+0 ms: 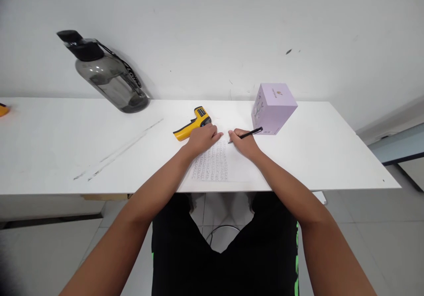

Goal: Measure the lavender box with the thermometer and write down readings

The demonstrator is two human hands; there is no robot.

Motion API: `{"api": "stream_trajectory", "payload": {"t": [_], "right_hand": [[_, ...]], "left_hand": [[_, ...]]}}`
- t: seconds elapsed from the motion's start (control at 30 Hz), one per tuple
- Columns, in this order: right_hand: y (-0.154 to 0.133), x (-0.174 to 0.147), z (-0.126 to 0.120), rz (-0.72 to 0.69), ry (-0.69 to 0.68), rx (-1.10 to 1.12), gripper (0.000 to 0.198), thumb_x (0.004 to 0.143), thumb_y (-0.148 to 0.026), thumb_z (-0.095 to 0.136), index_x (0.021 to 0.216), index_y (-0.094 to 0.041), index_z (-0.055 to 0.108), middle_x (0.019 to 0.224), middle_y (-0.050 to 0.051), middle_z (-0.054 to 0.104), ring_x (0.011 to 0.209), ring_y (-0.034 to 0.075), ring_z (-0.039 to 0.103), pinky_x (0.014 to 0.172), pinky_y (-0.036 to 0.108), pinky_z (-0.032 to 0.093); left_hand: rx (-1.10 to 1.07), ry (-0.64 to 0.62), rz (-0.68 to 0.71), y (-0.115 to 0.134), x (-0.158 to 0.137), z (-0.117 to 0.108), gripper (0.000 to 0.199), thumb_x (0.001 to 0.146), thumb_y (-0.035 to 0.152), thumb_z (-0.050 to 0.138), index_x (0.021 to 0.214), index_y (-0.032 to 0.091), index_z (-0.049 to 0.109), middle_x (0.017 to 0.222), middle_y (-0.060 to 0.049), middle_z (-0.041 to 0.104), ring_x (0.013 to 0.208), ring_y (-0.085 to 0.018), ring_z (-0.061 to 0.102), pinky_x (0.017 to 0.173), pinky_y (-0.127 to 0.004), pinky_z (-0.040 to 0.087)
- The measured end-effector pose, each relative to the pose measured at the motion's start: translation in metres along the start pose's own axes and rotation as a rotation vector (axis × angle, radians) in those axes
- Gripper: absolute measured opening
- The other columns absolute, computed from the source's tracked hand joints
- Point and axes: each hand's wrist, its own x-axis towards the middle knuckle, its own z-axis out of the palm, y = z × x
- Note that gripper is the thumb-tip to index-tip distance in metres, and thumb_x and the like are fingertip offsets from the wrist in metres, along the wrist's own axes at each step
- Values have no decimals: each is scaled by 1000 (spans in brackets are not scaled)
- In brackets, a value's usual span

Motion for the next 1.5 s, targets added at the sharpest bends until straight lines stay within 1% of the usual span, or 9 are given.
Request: {"api": "stream_trajectory", "payload": {"t": [0.23,0.37,0.57,0.67,0.87,1.1,1.3,1.4,1.5], "right_hand": [[-3,-1,1,28,75,17,39,87,-47,56,56,-22,59,52,-2,51,57,15,47,60,30,38],[-1,0,1,5,61,32,40,87,-48,56,56,-22,58,51,-2,51,56,15,47,60,31,38],[2,2,4,9,58,35,42,85,-51,56,54,-22,57,52,-2,51,56,15,47,60,30,38],[2,3,5,-1,39,38,42,85,-51,55,55,-22,57,52,-2,51,57,15,47,59,30,37],[-2,3,5,15,67,20,41,83,-52,54,54,-23,56,51,-2,50,57,16,47,60,30,37],[-2,3,5,10,35,35,41,83,-51,54,54,-23,55,51,-3,48,57,15,46,60,30,37],[1,3,4,13,67,34,41,84,-51,54,55,-22,56,52,-2,49,58,15,47,61,30,36],[1,2,4,10,80,33,41,85,-51,54,55,-23,54,52,-3,49,57,15,46,61,31,36],[-1,2,4,15,83,23,40,85,-50,53,55,-23,53,52,-3,49,57,15,45,61,31,36]], "left_hand": [[29,-29,-26,6,-2,-5,38,106,44,39,105,18,67,107,-11,69,94,-26,68,66,-34,38],[29,-14,-48,6,-3,-6,41,106,45,37,104,18,67,108,-11,70,94,-26,68,65,-34,37],[84,17,-5,5,-3,-3,37,106,44,41,106,18,68,111,-10,69,98,-25,68,65,-33,39],[94,58,10,4,-3,-2,38,106,42,41,102,18,69,107,-9,70,96,-24,67,63,-32,38],[130,196,153,2,-4,-2,44,107,40,38,91,17,72,93,-9,71,88,-22,66,63,-33,37],[115,332,207,-2,-3,1,41,105,37,44,85,17,72,86,-9,71,82,-22,64,69,-37,39],[100,470,205,-5,-2,0,32,103,34,47,95,19,74,104,-10,74,103,-28,63,91,-45,43],[76,504,131,-7,-2,-1,28,101,34,50,104,20,74,118,-12,72,117,-31,60,99,-48,43],[80,486,12,-9,-2,-1,30,98,33,53,118,21,72,134,-15,65,134,-35,51,110,-52,38]]}}
